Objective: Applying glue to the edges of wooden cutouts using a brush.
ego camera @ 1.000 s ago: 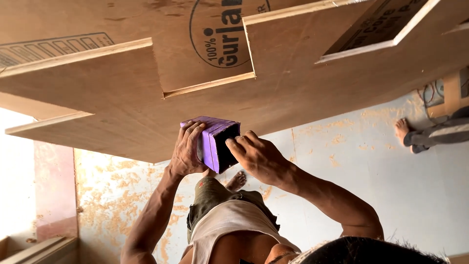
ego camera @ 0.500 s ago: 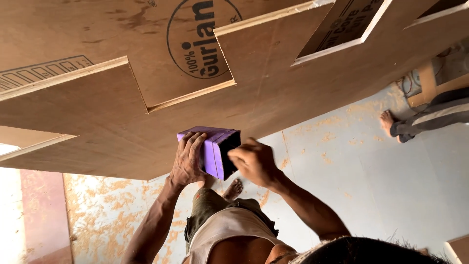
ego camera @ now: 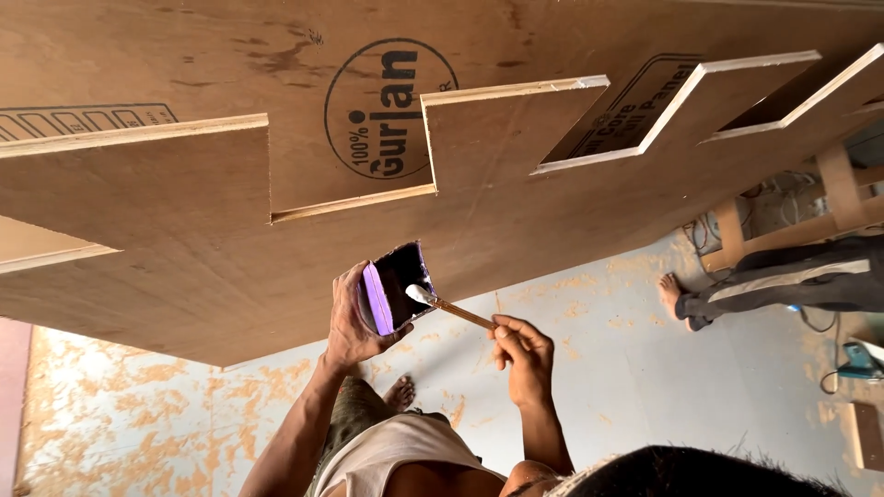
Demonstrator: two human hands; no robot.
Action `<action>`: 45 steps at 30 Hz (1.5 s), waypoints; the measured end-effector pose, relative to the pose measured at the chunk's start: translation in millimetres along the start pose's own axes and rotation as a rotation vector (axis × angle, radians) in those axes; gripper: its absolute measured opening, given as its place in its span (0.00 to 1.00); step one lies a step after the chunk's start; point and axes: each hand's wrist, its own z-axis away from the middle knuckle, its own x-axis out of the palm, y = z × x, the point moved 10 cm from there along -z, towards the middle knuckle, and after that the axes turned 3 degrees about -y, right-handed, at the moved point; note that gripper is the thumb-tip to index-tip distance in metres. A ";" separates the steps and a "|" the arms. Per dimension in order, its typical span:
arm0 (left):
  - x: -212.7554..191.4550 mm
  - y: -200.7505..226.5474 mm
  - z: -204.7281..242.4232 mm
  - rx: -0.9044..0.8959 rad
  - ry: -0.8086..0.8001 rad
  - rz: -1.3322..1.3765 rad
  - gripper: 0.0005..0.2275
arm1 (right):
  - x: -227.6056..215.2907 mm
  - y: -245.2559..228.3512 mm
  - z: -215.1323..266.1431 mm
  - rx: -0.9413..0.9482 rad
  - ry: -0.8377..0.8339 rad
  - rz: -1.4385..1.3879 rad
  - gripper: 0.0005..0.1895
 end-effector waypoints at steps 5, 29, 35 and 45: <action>0.8 -1.7 -11.2 0.016 -0.011 0.026 0.51 | 7.2 18.5 -8.3 0.062 -0.178 0.019 0.14; -27.9 -57.2 -71.1 0.093 -0.087 0.113 0.46 | 109.8 -3.5 -38.5 -0.190 -0.259 0.569 0.13; -20.8 -52.6 -80.9 0.078 -0.117 0.114 0.46 | 110.1 -15.4 -34.9 -0.345 -0.154 0.543 0.11; -18.9 -48.9 -90.4 0.009 -0.142 0.114 0.49 | 107.2 -57.9 -29.4 -0.647 0.052 0.616 0.13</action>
